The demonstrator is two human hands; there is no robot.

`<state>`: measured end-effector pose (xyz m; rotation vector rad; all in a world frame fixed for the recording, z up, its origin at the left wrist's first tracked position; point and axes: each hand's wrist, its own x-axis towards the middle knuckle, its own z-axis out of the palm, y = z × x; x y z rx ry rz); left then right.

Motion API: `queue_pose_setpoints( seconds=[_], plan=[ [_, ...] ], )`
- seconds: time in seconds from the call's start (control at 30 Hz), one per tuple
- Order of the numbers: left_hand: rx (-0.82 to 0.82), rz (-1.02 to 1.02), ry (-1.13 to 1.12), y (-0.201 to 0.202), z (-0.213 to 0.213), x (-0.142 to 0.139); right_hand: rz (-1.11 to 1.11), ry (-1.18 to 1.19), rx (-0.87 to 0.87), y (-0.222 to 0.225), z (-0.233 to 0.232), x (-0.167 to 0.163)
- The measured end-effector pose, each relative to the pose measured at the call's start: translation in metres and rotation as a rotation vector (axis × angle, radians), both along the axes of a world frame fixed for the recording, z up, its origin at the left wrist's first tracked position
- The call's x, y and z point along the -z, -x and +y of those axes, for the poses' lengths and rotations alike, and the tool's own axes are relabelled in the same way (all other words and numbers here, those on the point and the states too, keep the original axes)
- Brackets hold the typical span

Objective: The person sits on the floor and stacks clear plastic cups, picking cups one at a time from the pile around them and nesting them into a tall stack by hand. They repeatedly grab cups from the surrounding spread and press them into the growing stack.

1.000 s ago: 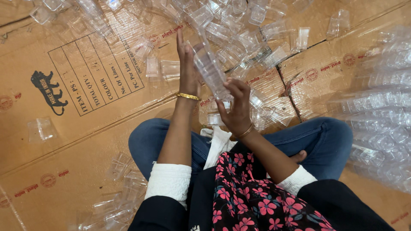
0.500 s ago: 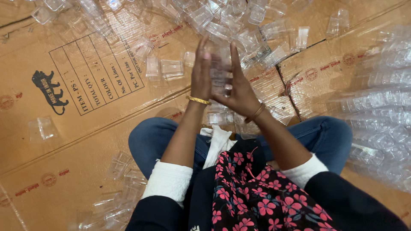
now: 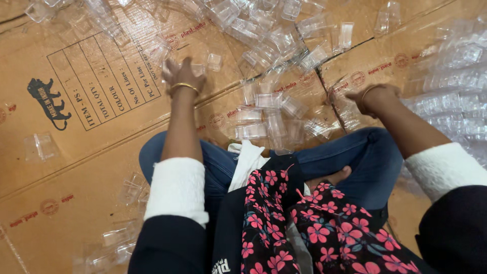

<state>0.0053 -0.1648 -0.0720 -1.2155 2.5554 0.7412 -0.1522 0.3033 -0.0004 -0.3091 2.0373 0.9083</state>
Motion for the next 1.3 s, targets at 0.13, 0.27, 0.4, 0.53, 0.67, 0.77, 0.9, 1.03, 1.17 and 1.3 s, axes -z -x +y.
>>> queue_pose_setpoints(
  seconds=[0.13,0.27,0.4,0.53,0.67,0.77,0.9,1.03,1.17,1.3],
  plan=[
    [-0.089,-0.120,-0.026,-0.007,0.002,-0.003,-0.074,-0.327,0.033,0.013,0.039,0.057],
    [-0.183,-0.098,0.052,-0.004,0.004,0.001,-0.109,-0.343,0.062,0.019,0.060,0.081],
    [-0.312,-0.086,-0.112,0.004,0.006,0.007,-0.126,-0.302,0.114,0.021,0.063,0.065],
    [-0.030,-0.032,-0.193,0.021,0.034,0.004,0.024,-0.009,0.141,0.029,0.043,0.031],
    [0.161,0.365,-0.165,0.031,0.066,-0.021,0.385,0.691,0.182,0.023,0.034,0.013],
    [0.262,0.816,-0.139,0.010,0.077,-0.048,0.534,1.154,0.136,0.004,0.027,0.024],
    [0.163,0.814,-0.438,-0.015,0.085,-0.073,0.427,1.358,-0.005,-0.037,-0.026,0.068],
    [0.188,0.782,-0.383,-0.002,0.075,-0.075,0.313,1.232,0.009,-0.064,-0.076,0.085],
    [0.281,0.493,-0.361,0.007,0.068,-0.065,0.359,1.088,0.436,-0.047,-0.062,0.047],
    [0.600,0.468,-0.602,0.011,0.092,-0.048,0.249,1.704,0.289,-0.034,-0.063,-0.006]
  ],
)
